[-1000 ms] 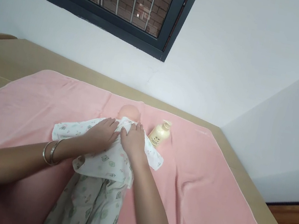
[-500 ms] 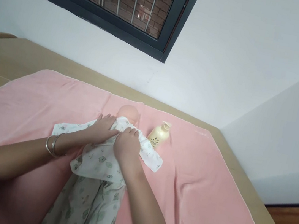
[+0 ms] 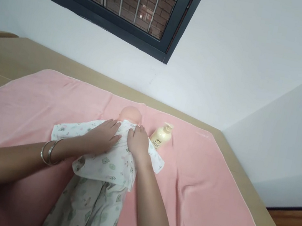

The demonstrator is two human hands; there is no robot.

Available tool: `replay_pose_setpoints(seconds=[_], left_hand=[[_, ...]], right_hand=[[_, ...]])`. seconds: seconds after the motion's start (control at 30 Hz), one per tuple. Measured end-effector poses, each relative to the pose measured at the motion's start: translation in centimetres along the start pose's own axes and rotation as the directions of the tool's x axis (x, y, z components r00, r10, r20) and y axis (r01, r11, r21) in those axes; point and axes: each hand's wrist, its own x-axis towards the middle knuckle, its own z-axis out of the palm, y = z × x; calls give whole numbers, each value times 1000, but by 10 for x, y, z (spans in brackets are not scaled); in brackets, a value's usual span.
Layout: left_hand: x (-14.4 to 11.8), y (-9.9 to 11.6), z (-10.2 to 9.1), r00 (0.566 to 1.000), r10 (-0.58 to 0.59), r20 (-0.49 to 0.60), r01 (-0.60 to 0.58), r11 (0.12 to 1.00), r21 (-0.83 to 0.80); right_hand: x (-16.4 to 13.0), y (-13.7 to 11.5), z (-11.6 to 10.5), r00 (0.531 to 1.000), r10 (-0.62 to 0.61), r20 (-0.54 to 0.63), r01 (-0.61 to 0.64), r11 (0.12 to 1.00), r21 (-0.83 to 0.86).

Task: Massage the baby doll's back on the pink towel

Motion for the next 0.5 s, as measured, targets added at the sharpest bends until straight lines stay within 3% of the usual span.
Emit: replay_pose_setpoints(seconds=[0.1, 0.23, 0.37, 0.5], left_hand=[[14, -13, -8, 992, -61, 110, 75, 988, -132], [29, -25, -14, 950, -179, 256, 246, 934, -260], [21, -15, -11, 962, -195, 190, 221, 968, -122], [0, 8, -9, 991, -125, 50, 122, 990, 71]], right_hand=[[-8, -12, -2, 1000, -6, 30, 9, 997, -78], [-27, -36, -6, 1000, 0, 13, 2, 985, -173], [-34, -43, -10, 999, -26, 37, 31, 988, -153], [-20, -27, -15, 998, 1, 64, 1, 1000, -31]])
